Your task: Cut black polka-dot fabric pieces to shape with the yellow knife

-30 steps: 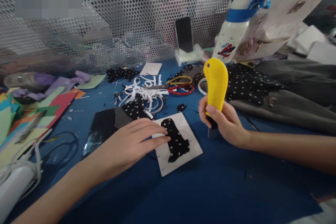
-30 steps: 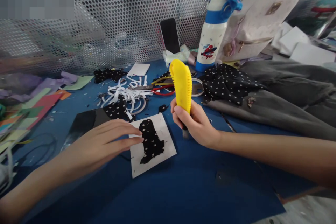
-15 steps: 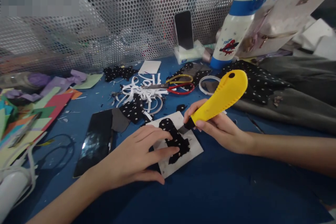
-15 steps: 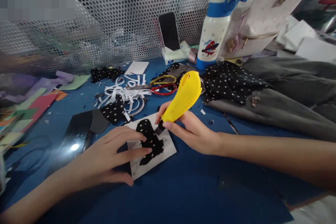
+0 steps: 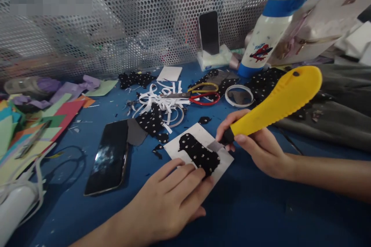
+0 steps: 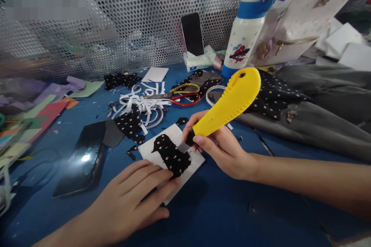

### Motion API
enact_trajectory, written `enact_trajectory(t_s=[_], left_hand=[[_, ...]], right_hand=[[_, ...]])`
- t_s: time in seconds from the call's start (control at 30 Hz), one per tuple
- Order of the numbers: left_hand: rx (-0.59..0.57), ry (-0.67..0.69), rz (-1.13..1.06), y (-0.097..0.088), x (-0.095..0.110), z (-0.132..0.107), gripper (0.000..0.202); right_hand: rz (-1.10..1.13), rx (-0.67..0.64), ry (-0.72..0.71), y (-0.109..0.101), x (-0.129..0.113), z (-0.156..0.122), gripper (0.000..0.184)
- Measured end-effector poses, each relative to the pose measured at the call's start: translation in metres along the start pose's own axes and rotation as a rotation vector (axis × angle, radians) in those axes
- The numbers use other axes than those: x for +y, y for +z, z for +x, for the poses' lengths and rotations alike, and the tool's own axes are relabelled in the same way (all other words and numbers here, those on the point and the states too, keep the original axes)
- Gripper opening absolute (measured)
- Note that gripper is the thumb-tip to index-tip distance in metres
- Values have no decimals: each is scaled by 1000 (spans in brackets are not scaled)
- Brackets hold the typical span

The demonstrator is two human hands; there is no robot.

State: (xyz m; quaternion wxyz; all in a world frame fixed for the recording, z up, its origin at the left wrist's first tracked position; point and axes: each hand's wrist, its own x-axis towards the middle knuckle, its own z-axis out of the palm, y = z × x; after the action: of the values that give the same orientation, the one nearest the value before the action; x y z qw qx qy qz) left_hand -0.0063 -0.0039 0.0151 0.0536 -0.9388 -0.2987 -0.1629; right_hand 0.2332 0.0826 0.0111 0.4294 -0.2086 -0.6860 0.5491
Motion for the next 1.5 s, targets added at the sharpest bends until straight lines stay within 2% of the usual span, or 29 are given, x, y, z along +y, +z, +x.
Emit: enact_trajectory(t_s=[0.23,0.4,0.8,0.97,1.13,1.5], left_hand=[[-12,26,17,2,1,-5,43],[-103,56,-20,0,-9,1,55],[-155,72,-46,2,-14,3,59],[-214,56,-83,4,-13,-1,61],[-300,55,-65,5,-11,-3,69],[-296,69,-58,3,-11,-2,66]], right_hand=[[-78,12,50,-3,2,0,18],[-81,-23,116,-4,2,1,19],[-22,-38,181,-6,3,2,18],[1,-66,167,-7,0,2,18],[7,-152,136,-7,-2,3,18],[-147,-190,66,-9,0,2,14]])
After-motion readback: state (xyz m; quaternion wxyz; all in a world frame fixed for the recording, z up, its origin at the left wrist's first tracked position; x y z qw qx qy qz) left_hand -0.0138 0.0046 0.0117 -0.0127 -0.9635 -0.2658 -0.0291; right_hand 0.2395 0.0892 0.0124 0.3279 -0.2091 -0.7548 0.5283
